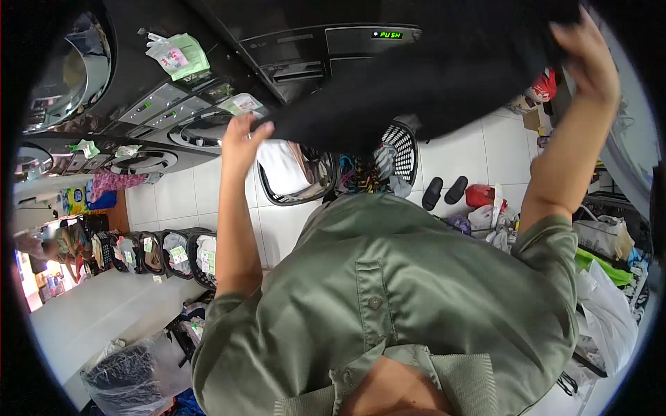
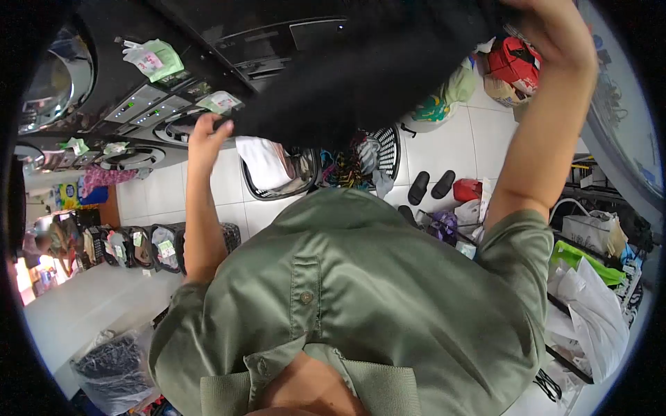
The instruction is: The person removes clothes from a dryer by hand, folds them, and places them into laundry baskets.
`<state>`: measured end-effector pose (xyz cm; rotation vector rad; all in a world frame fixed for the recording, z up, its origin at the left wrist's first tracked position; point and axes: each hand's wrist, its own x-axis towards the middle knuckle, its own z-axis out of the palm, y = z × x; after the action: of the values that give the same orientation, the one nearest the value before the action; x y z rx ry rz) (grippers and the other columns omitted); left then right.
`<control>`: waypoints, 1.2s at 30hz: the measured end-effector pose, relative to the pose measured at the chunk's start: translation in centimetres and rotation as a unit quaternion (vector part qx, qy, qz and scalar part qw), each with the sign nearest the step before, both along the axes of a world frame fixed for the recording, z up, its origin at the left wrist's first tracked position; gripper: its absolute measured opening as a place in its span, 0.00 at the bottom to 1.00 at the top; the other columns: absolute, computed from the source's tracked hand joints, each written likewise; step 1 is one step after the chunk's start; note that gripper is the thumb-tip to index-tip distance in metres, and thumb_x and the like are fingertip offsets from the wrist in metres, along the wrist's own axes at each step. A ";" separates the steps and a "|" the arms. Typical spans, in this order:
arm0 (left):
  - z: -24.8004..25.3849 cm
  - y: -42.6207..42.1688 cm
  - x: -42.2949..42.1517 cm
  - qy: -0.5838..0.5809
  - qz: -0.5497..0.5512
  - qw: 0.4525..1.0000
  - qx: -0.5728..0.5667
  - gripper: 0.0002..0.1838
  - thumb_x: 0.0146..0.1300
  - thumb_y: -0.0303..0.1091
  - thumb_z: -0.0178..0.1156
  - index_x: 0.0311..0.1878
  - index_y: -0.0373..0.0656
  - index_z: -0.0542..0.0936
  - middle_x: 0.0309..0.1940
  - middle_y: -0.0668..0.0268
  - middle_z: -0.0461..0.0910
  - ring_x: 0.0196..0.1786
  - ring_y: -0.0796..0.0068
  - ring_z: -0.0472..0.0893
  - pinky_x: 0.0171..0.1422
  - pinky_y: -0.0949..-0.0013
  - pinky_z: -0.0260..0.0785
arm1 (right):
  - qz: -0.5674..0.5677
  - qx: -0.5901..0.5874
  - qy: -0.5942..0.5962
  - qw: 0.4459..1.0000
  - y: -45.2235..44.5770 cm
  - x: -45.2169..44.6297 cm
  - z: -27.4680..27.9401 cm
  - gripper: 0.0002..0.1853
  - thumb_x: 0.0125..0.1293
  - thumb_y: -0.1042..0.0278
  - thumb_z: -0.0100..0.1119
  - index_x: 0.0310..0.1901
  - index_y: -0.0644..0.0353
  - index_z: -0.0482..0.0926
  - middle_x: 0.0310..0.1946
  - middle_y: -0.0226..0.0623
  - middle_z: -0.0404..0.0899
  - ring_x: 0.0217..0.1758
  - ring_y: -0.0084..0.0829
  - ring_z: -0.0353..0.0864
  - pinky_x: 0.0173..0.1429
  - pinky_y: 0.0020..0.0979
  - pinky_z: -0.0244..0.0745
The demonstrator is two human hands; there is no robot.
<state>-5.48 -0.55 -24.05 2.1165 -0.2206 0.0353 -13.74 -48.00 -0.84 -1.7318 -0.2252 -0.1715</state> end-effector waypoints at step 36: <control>-24.9 22.1 -7.0 0.375 0.016 0.924 -0.079 0.21 0.49 0.36 0.65 0.42 0.31 0.75 0.38 0.62 0.77 0.38 0.76 0.75 0.48 0.73 0.65 | -0.179 0.284 0.448 0.829 39.3 -3.5 -50.6 0.30 0.39 0.84 0.60 0.51 0.69 0.67 0.44 0.42 0.74 0.45 0.32 0.74 0.53 0.30 0.66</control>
<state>-12.44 21.52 -48.94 1.8266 0.2679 -0.7041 -17.28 -8.66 -51.48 -1.0805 0.7830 0.2925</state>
